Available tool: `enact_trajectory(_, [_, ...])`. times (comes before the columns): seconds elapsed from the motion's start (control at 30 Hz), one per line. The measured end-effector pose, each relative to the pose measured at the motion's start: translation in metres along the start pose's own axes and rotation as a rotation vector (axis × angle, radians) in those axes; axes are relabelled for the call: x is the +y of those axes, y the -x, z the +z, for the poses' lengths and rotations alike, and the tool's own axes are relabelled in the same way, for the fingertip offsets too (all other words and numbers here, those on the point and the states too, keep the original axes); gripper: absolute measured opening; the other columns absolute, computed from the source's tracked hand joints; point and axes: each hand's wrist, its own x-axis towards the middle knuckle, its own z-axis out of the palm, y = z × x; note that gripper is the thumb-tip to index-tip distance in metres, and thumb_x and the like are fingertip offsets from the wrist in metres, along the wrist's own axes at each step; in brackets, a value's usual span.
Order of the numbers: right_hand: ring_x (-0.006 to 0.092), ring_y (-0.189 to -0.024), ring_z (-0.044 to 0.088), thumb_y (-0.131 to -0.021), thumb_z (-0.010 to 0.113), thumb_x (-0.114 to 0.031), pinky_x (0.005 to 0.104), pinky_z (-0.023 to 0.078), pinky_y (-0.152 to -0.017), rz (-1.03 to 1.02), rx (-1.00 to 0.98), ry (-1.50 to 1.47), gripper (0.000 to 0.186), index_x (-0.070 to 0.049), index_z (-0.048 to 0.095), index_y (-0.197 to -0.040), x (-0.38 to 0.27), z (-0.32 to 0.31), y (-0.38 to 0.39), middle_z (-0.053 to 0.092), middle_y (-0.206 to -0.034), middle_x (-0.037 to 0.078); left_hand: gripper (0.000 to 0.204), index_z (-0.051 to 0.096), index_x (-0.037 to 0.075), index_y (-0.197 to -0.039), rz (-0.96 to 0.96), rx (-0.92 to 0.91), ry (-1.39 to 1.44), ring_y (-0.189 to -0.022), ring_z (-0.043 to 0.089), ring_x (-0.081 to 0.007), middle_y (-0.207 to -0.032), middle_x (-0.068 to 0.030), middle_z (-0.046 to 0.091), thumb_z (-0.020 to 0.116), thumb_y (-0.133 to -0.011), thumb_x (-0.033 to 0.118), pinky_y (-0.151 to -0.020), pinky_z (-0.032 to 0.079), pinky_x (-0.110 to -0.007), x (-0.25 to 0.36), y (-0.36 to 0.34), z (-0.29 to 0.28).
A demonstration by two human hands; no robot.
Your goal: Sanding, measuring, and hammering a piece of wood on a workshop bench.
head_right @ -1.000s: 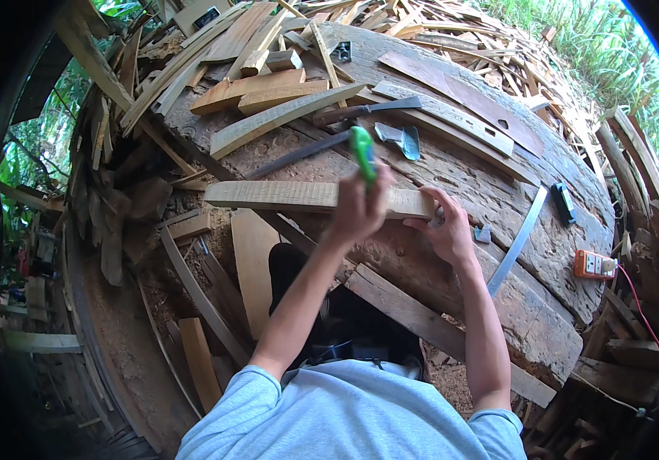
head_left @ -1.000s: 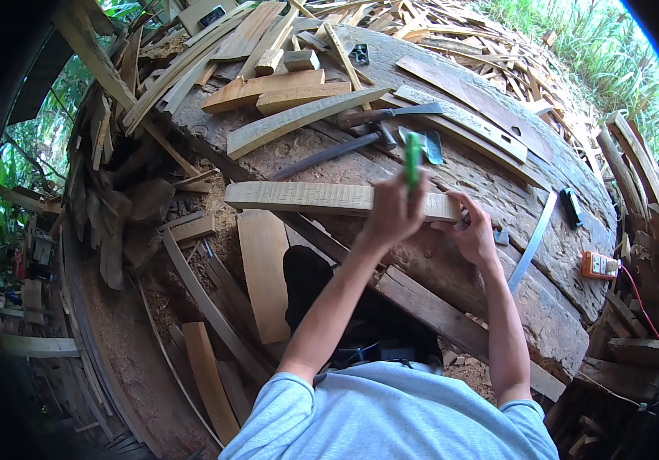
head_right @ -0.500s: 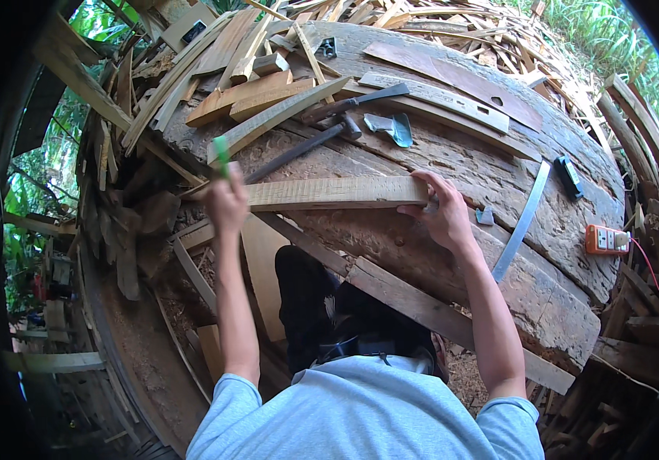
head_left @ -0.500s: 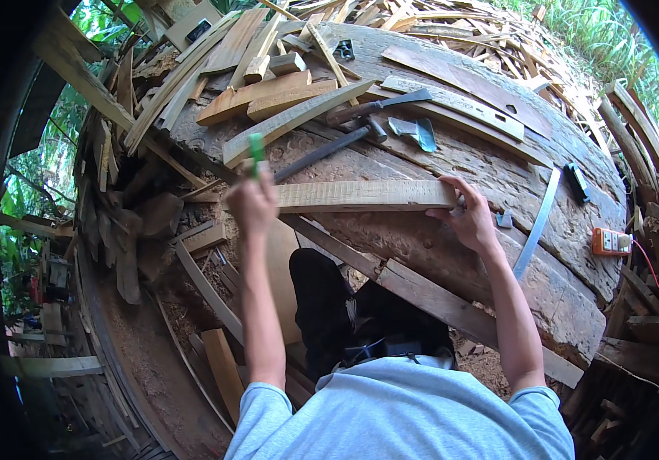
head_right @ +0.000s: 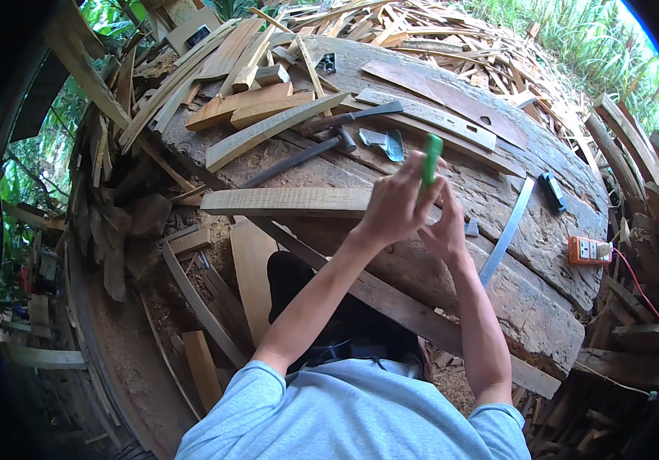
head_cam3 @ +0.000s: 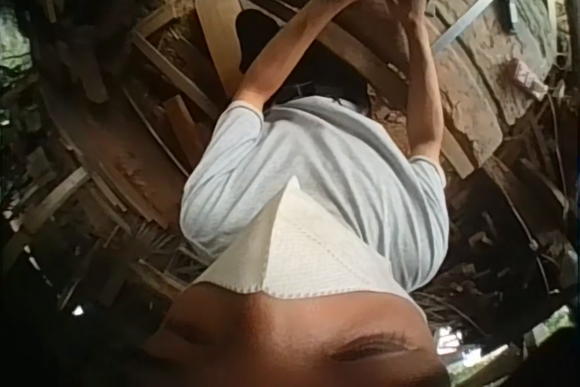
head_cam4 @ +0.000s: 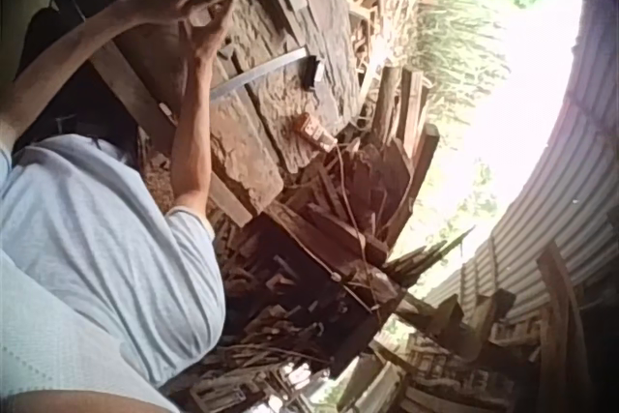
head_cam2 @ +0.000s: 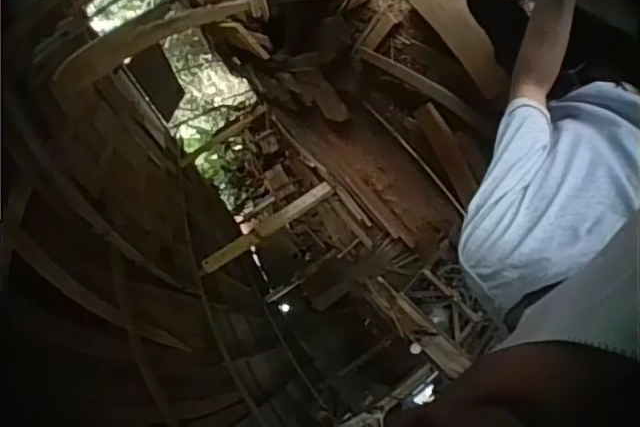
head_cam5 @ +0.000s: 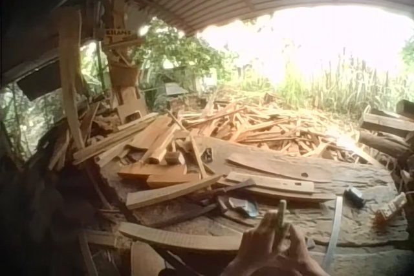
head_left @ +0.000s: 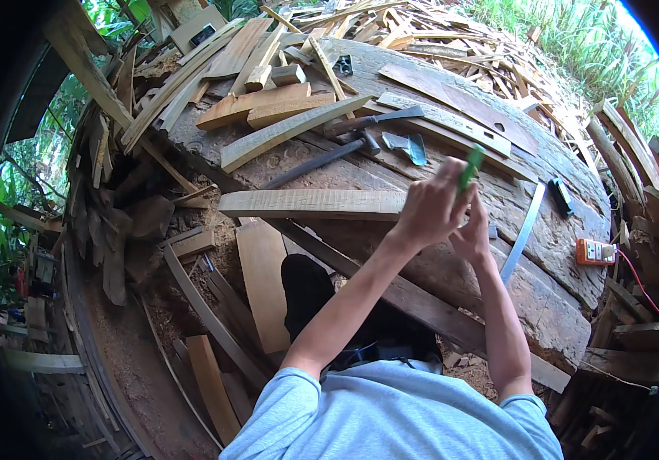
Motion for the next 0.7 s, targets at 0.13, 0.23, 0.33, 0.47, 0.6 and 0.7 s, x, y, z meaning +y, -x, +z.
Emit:
enact_trajectory(0.13, [0.0323,-0.1,0.068,-0.072,0.091,-0.041,0.0433,0.054,-0.091,0.273,0.028,0.241,0.079,0.0,0.057,-0.131,-0.008,-0.013,-0.008,0.068,-0.108,0.018,0.06,0.057,0.008,-0.132,-0.058,0.033,-0.245,-0.09,0.07,-0.0248,-0.116,-0.0142,0.066,0.054,-0.099,0.058,-0.069,0.06,-0.043,-0.026,0.027,-0.057])
enact_trajectory(0.23, [0.0358,-0.131,0.05,-0.075,0.088,-0.046,0.0512,0.043,-0.111,0.258,0.087,0.643,0.097,-0.013,0.042,-0.154,-0.007,-0.034,-0.008,0.05,-0.143,0.021,0.075,0.064,0.01,-0.131,-0.066,-0.09,-0.581,-0.112,0.065,-0.0234,-0.132,-0.0105,0.065,0.054,-0.092,0.073,-0.098,0.049,-0.049,-0.048,0.061,-0.125])
enact_trajectory(0.33, [0.0371,-0.137,0.045,-0.08,0.081,-0.054,0.0531,0.039,-0.116,0.504,0.004,0.771,0.095,-0.016,0.039,-0.156,0.003,-0.074,0.001,0.045,-0.146,0.02,0.069,0.069,0.014,-0.125,-0.136,-0.002,-0.698,-0.115,0.064,-0.021,-0.125,-0.0076,0.069,0.07,-0.083,0.068,-0.104,0.037,-0.042,-0.06,0.103,-0.178])
enact_trajectory(0.47, [0.037,-0.122,0.054,-0.079,0.083,-0.052,0.0453,0.043,-0.107,0.72,0.026,0.901,0.087,-0.006,0.052,-0.147,0.031,-0.117,0.026,0.051,-0.136,0.021,0.061,0.072,0.015,-0.119,-0.22,0.08,-0.672,-0.114,0.062,-0.0213,-0.118,-0.0028,0.07,0.084,-0.074,0.054,-0.103,0.031,-0.04,-0.066,0.127,-0.203])
enact_trajectory(0.6, [0.0349,-0.118,0.06,-0.076,0.089,-0.043,0.0445,0.048,-0.102,0.815,0.062,0.762,0.084,-0.004,0.056,-0.142,0.061,-0.149,0.039,0.062,-0.126,0.022,0.058,0.074,0.015,-0.114,-0.288,0.119,-0.668,-0.109,0.064,-0.0183,-0.115,-0.0003,0.071,0.089,-0.069,0.048,-0.099,0.034,-0.041,-0.062,0.127,-0.186])
enact_trajectory(0.7, [0.0291,-0.108,0.066,-0.074,0.091,-0.036,0.0402,0.052,-0.095,0.874,0.065,0.664,0.081,-0.004,0.058,-0.14,0.082,-0.162,0.04,0.069,-0.114,0.018,0.06,0.075,0.015,-0.112,-0.29,0.128,-0.645,-0.104,0.065,-0.0172,-0.109,-0.0008,0.073,0.09,-0.066,0.051,-0.099,0.035,-0.04,-0.051,0.125,-0.167])
